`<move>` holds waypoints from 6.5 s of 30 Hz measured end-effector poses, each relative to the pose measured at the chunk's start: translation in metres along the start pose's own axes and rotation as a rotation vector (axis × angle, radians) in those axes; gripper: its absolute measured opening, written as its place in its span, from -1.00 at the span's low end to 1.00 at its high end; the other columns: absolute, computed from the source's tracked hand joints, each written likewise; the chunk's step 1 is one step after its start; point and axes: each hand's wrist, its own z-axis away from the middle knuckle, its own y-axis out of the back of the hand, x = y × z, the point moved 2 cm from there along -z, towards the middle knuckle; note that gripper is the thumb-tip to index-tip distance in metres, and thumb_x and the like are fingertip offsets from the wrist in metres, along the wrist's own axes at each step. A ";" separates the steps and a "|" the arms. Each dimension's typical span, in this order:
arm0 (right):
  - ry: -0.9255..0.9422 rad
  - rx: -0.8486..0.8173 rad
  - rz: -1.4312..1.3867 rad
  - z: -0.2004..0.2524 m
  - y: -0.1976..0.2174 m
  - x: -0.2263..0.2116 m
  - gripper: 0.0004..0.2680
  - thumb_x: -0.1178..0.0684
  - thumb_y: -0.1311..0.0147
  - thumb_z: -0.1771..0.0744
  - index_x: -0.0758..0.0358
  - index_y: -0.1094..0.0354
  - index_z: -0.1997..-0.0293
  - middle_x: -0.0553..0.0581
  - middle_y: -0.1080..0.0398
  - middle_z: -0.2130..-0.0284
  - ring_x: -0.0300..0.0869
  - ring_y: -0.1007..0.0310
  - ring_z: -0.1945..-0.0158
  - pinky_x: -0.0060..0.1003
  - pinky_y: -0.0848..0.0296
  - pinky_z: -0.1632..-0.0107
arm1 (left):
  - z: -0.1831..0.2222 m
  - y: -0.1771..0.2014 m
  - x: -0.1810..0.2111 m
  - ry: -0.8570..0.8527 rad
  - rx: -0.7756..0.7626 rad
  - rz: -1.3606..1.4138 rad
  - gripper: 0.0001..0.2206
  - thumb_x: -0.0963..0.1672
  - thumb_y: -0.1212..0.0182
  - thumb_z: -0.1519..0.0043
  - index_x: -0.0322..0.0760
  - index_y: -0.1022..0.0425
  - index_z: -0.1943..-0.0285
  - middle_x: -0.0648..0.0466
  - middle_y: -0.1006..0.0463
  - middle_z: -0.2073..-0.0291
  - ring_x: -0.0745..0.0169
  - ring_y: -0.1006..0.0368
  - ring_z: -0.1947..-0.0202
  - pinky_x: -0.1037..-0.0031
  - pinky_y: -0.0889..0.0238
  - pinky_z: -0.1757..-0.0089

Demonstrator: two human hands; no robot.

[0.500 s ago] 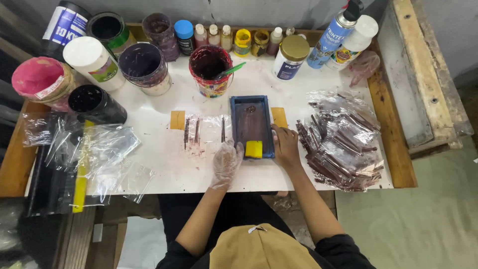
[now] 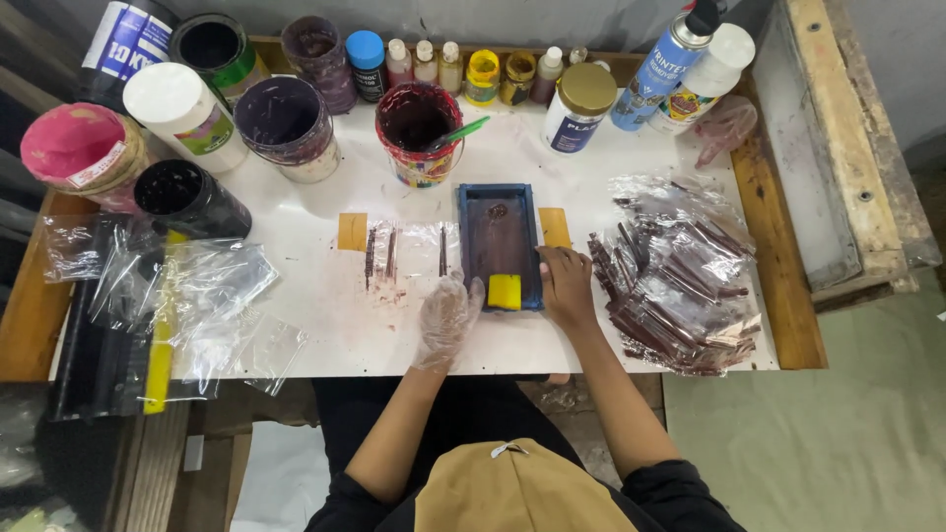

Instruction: Applying ink to small plastic sheets using a sponge and a stencil frame on a production workbench.

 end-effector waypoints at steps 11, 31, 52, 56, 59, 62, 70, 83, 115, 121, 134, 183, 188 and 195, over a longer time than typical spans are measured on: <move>0.082 0.071 0.079 0.004 0.002 -0.007 -0.65 -0.21 0.32 -0.48 0.12 -0.35 -0.21 0.15 -0.41 -0.03 0.01 -0.33 -0.20 0.13 -0.07 -0.33 | -0.026 0.041 0.002 -0.151 0.141 -0.016 -0.54 0.08 -0.18 -0.18 -0.08 -0.51 -0.22 0.05 -0.56 0.20 0.14 -0.54 0.41 0.36 -0.39 0.41; 0.417 -0.065 0.265 0.030 -0.012 -0.041 -0.71 -0.04 -0.10 -0.35 0.04 -0.36 -0.22 0.05 -0.50 0.07 -0.11 -0.46 -0.09 -0.07 -0.30 -0.22 | -0.021 0.037 -0.005 -0.218 0.040 -0.019 -0.59 0.04 -0.04 -0.22 0.08 -0.53 -0.24 0.23 -0.60 -0.04 0.18 -0.55 0.31 0.35 -0.38 0.35; 0.120 -0.211 0.160 -0.092 0.006 -0.048 -0.82 0.00 0.08 -0.42 0.10 -0.43 -0.05 0.17 -0.51 0.21 0.03 -0.52 0.01 -0.12 -0.43 -0.12 | -0.018 0.028 -0.009 -0.149 0.038 0.044 -0.61 0.08 -0.02 -0.23 0.12 -0.57 -0.18 0.25 -0.62 0.00 0.12 -0.57 0.29 0.30 -0.38 0.34; 0.257 -0.177 0.302 -0.098 -0.016 -0.038 -0.83 0.09 0.09 -0.41 0.14 -0.46 -0.01 0.13 -0.52 0.26 -0.05 -0.53 0.06 -0.21 -0.43 -0.10 | -0.014 0.019 -0.008 -0.139 0.020 -0.002 -0.38 0.25 -0.12 -0.04 0.14 -0.51 -0.26 0.25 -0.59 -0.01 0.10 -0.57 0.26 0.24 -0.38 0.33; 0.294 -0.177 0.313 -0.096 -0.013 -0.048 -0.82 0.12 0.13 -0.43 0.23 -0.46 -0.01 0.20 -0.52 0.26 -0.02 -0.51 0.07 -0.20 -0.41 -0.11 | -0.012 0.013 -0.010 -0.107 0.006 -0.029 -0.30 0.28 -0.15 0.03 0.19 -0.46 -0.31 0.29 -0.59 0.00 0.12 -0.56 0.26 0.23 -0.36 0.31; 0.289 -0.189 0.282 -0.089 -0.005 -0.055 -0.81 0.13 0.14 -0.44 0.26 -0.46 -0.01 0.23 -0.52 0.25 -0.02 -0.50 0.05 -0.20 -0.40 -0.12 | -0.010 0.010 -0.012 -0.101 -0.028 0.014 -0.31 0.29 -0.14 0.00 0.20 -0.45 -0.32 0.29 -0.57 -0.06 0.09 -0.55 0.20 0.19 -0.36 0.25; 0.350 -0.276 0.249 -0.054 -0.002 -0.042 -0.81 0.18 0.15 -0.42 0.17 -0.47 0.03 0.16 -0.52 0.27 -0.05 -0.48 0.05 -0.22 -0.39 -0.09 | -0.004 -0.010 -0.019 -0.145 0.029 -0.004 -0.32 0.30 -0.12 -0.02 0.21 -0.46 -0.31 0.30 -0.55 -0.08 0.09 -0.53 0.22 0.21 -0.29 0.32; 0.310 -0.197 0.371 -0.089 -0.017 -0.028 -0.84 0.17 0.07 -0.39 0.13 -0.49 0.07 0.14 -0.48 0.36 -0.05 -0.52 0.15 -0.22 -0.44 -0.05 | -0.002 -0.021 -0.023 -0.211 0.163 -0.028 -0.28 0.31 -0.09 -0.01 0.15 -0.45 -0.33 0.25 -0.58 -0.09 0.10 -0.52 0.26 0.25 -0.29 0.35; 0.296 -0.098 0.396 -0.065 -0.014 -0.048 -0.87 0.07 0.04 -0.42 0.15 -0.49 0.13 0.13 -0.49 0.40 -0.05 -0.54 0.15 -0.21 -0.43 -0.11 | -0.002 -0.026 -0.024 -0.240 0.170 -0.039 -0.23 0.33 -0.06 0.01 0.18 -0.42 -0.38 0.26 -0.56 -0.15 0.08 -0.53 0.26 0.20 -0.34 0.35; 0.222 -0.350 0.323 -0.041 0.033 -0.085 -0.84 0.21 0.05 -0.37 0.20 -0.51 0.10 0.23 -0.55 0.35 0.06 -0.55 0.12 -0.12 -0.48 -0.07 | -0.004 -0.016 -0.021 -0.209 0.125 0.008 -0.27 0.30 -0.15 0.04 0.12 -0.49 -0.30 0.23 -0.59 -0.09 0.05 -0.54 0.27 0.21 -0.31 0.36; 0.217 -0.026 0.369 -0.098 -0.014 -0.064 -0.89 0.14 0.06 -0.39 0.24 -0.43 0.18 0.19 -0.43 0.44 0.02 -0.54 0.22 -0.21 -0.47 0.01 | 0.002 -0.037 -0.027 -0.199 0.117 -0.005 -0.24 0.32 -0.09 0.01 0.14 -0.41 -0.38 0.22 -0.56 -0.13 0.05 -0.54 0.22 0.18 -0.33 0.31; 0.281 0.021 0.449 -0.083 -0.022 -0.036 -0.92 0.15 -0.03 -0.38 0.19 -0.48 0.20 0.10 -0.45 0.45 -0.07 -0.52 0.25 -0.25 -0.46 0.03 | -0.007 -0.011 -0.017 -0.224 0.142 -0.027 -0.29 0.30 -0.14 0.01 0.08 -0.50 -0.28 0.21 -0.60 -0.03 0.12 -0.55 0.24 0.23 -0.36 0.36; 0.360 -0.013 0.513 -0.040 -0.027 -0.046 -0.91 0.14 0.00 -0.37 0.12 -0.46 0.13 0.07 -0.45 0.39 -0.09 -0.49 0.16 -0.26 -0.41 -0.02 | -0.006 -0.012 -0.020 -0.232 0.079 -0.023 -0.26 0.30 -0.12 0.01 0.09 -0.46 -0.33 0.21 -0.58 -0.08 0.09 -0.54 0.21 0.22 -0.37 0.33; 0.361 -0.175 0.523 0.012 0.016 -0.085 -0.91 0.21 -0.03 -0.35 0.14 -0.44 0.15 0.04 -0.44 0.41 -0.17 -0.48 0.21 -0.32 -0.40 -0.06 | -0.007 -0.005 -0.019 -0.224 -0.017 -0.033 -0.25 0.28 -0.17 0.02 0.06 -0.44 -0.36 0.19 -0.57 -0.12 0.09 -0.55 0.18 0.22 -0.37 0.33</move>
